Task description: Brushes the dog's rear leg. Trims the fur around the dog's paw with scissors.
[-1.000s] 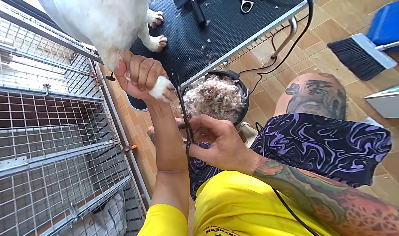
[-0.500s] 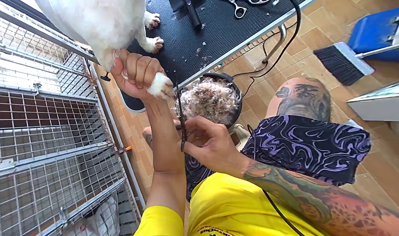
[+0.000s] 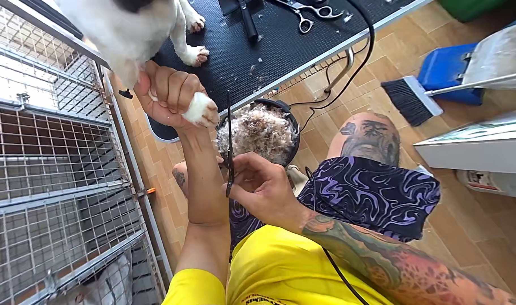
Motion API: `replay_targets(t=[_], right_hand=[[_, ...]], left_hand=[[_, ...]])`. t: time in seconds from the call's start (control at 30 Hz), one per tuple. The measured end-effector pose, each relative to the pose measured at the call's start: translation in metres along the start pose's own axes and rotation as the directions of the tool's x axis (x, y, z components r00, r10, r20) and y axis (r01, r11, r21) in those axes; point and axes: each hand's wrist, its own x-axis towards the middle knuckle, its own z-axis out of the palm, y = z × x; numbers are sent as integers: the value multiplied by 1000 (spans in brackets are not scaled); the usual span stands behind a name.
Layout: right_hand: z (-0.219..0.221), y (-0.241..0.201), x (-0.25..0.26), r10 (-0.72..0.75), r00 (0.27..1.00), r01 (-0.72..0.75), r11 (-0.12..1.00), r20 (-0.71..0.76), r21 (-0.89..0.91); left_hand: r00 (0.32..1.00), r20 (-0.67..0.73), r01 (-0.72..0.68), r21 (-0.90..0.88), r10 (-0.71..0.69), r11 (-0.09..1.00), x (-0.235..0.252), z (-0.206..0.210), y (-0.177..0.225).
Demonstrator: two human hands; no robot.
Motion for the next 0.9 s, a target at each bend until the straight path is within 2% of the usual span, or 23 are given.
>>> replay_targets(t=[0.17,0.23,0.43,0.7,0.9], right_hand=[[6,1,-1,38,999,-38,999,2,-10],[5,1,0,38,999,-38,999,-15,-5],[0,-8,-2,27,998,-20,994,-63,109],[-1,-13,-5,48,996,-28,972,-78,235],[-10,-14,-11,139,984,-107,962,-112,252]], left_hand=[[996,-64,60,-1,-60,998,2,-5,2],[994,-47,96,11,-96,995,7,-3,-3],[992,-38,118,-2,-118,993,10,-4,-29],[985,-54,168,124,-162,978,5,6,-34],[971,-118,220,103,-207,970,-11,-1,-49]])
